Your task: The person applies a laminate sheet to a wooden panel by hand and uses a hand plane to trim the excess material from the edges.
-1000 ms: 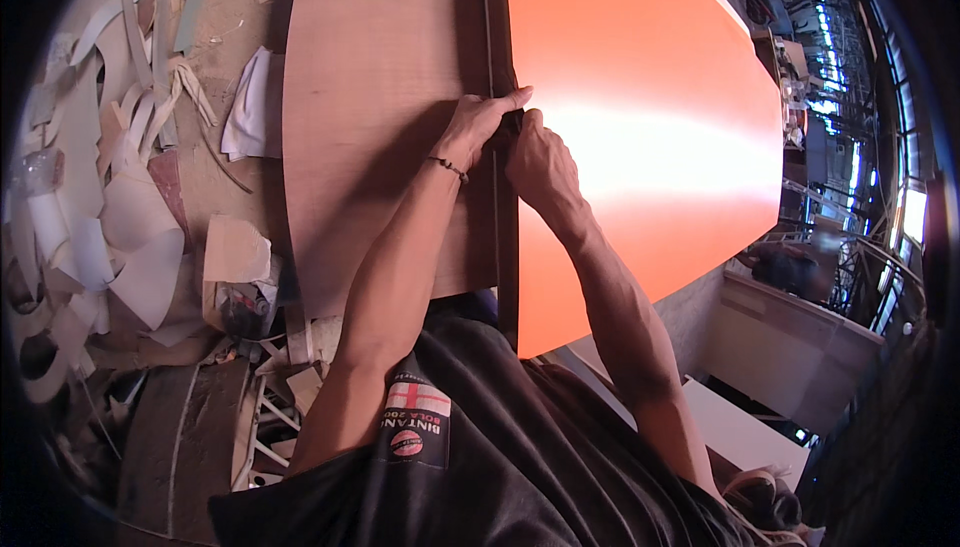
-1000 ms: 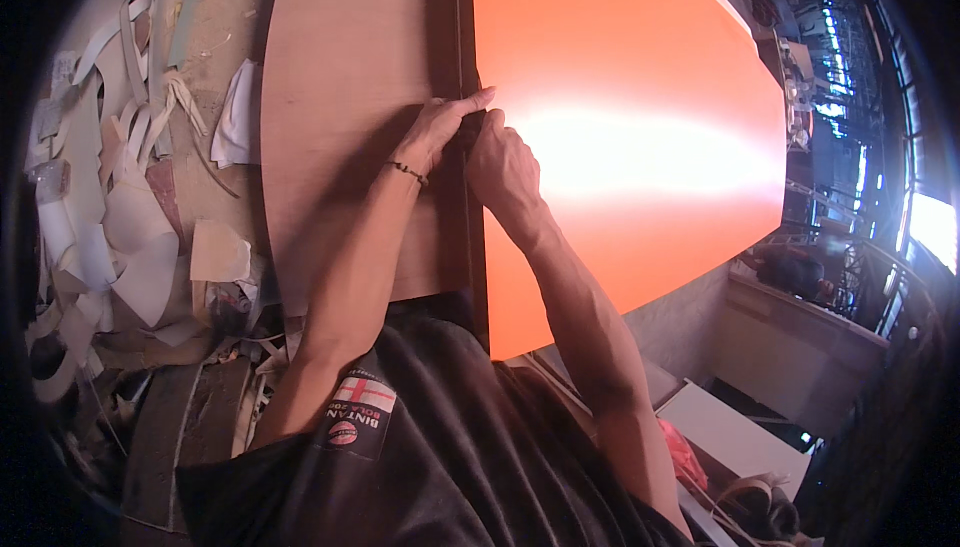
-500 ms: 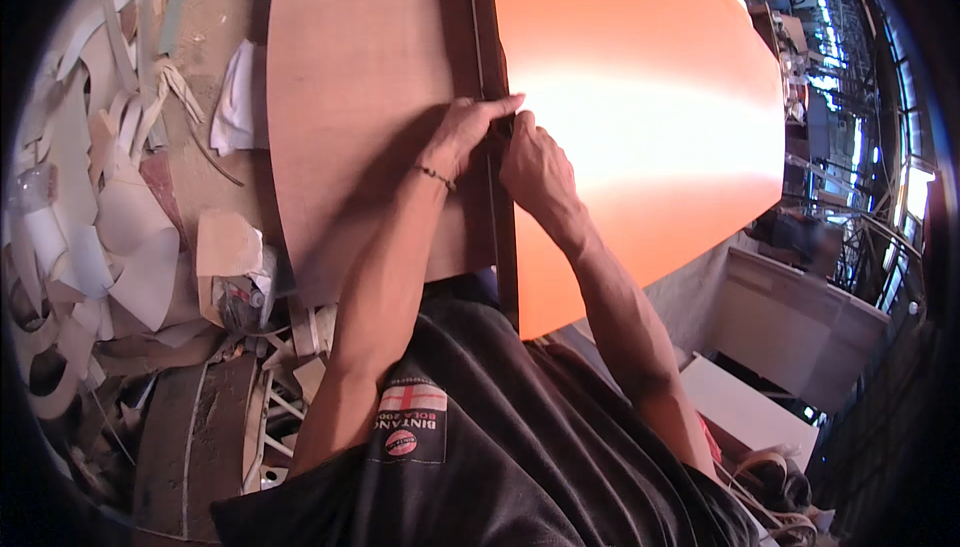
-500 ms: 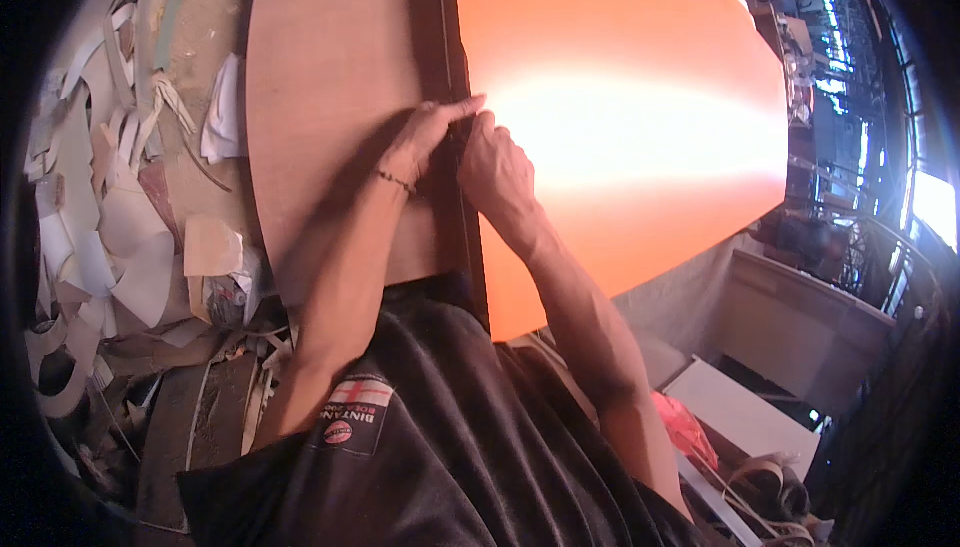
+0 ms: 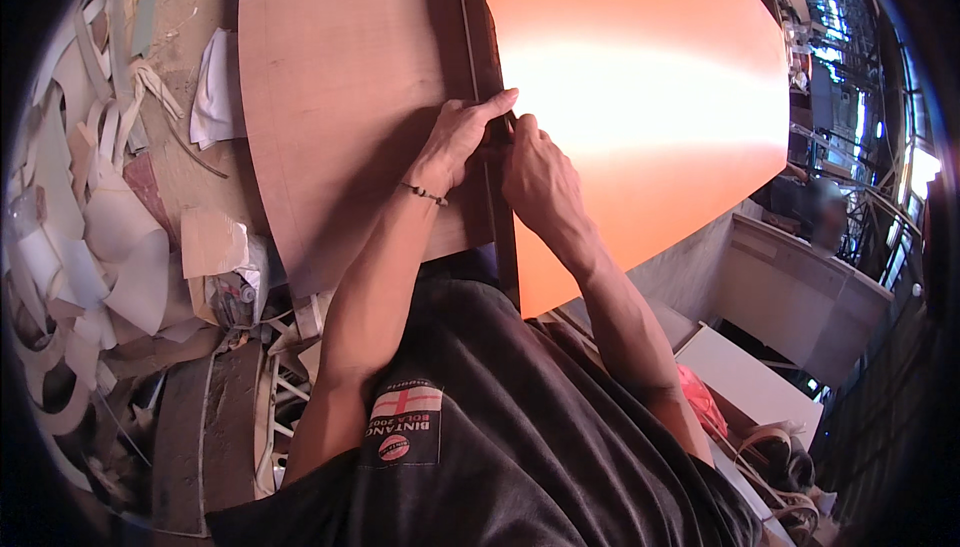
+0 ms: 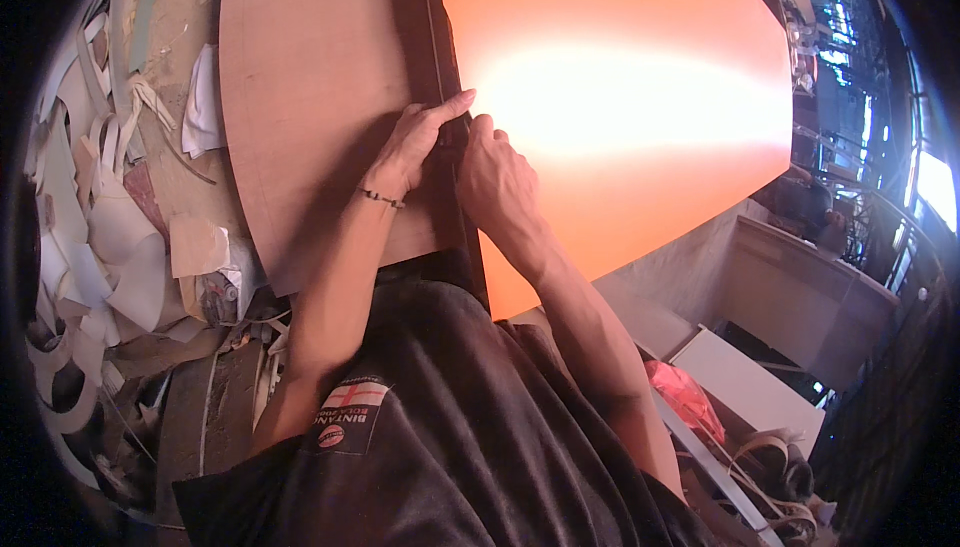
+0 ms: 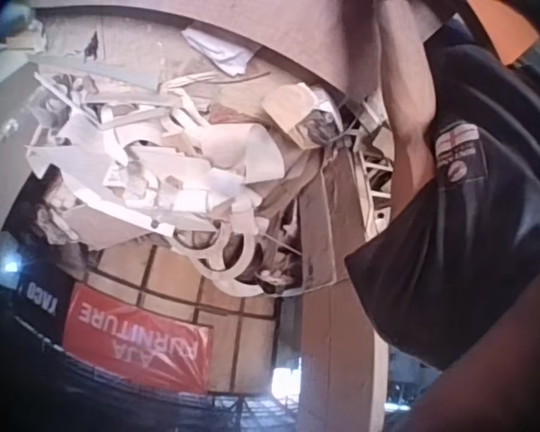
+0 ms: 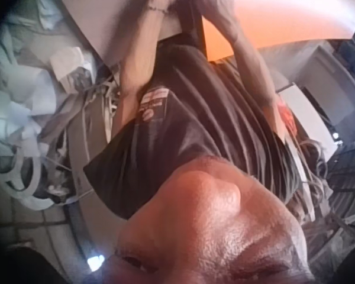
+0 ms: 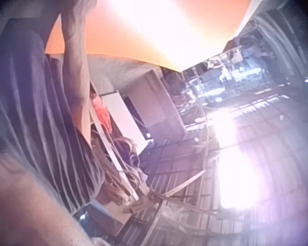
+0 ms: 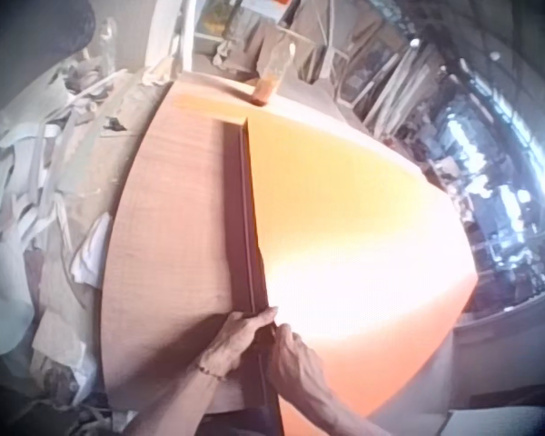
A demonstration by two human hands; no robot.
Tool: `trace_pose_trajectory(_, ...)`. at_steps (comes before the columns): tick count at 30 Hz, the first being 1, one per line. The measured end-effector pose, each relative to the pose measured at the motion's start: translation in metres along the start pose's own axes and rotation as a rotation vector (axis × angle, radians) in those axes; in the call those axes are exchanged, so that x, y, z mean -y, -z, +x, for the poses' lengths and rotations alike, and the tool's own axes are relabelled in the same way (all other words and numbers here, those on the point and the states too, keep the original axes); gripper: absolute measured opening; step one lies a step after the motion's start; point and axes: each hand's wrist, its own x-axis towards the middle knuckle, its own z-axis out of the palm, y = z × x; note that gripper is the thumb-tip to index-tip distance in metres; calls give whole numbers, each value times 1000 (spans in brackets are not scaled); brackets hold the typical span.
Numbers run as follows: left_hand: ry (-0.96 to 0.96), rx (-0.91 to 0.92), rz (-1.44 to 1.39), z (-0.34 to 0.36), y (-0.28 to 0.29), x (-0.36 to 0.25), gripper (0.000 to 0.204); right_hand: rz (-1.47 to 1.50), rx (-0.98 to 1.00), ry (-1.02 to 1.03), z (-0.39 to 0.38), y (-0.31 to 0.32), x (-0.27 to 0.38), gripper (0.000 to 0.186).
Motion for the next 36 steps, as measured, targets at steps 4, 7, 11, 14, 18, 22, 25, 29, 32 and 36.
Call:
trace_pose_trajectory(4, 4, -41, 93, -3, -4, 9, 42, -19, -15, -37, -5, -7, -3, 19)
trace_pose_trajectory(7, 106, 100, 114, -18, -2, 8, 46, -13, 63, -26, -29, 9, -9, 19)
trace_pose_trajectory(11, 25, 110, 175, -23, -5, 26, 43, -34, 104, -88, -49, 10, -8, 18)
trace_pose_trajectory(14, 91, 78, 104, -18, -5, 35, 41, 21, 45, -108, -44, -6, -6, 18)
trace_pose_trajectory(18, 126, 122, 64, -27, -4, 35, 42, -20, 33, -70, -52, -5, -8, 19)
trace_pose_trajectory(22, 155, 27, 239, -57, -20, 28, 36, -20, 136, -101, -84, 5, -18, 19)
trace_pose_trajectory(25, 119, 144, 43, -50, -12, 53, 33, -17, 108, -104, -92, -3, -16, 18)
trace_pose_trajectory(29, 146, 161, 41, -46, -10, 52, 31, 26, 60, -121, -80, -17, -13, 17)
trace_pose_trajectory(32, 146, 80, 3, -46, -17, 54, 34, 22, 10, -99, -74, -24, -16, 20)
trace_pose_trajectory(36, 134, 139, 50, -47, -12, 64, 35, 32, 34, -87, -87, -12, -17, 21)
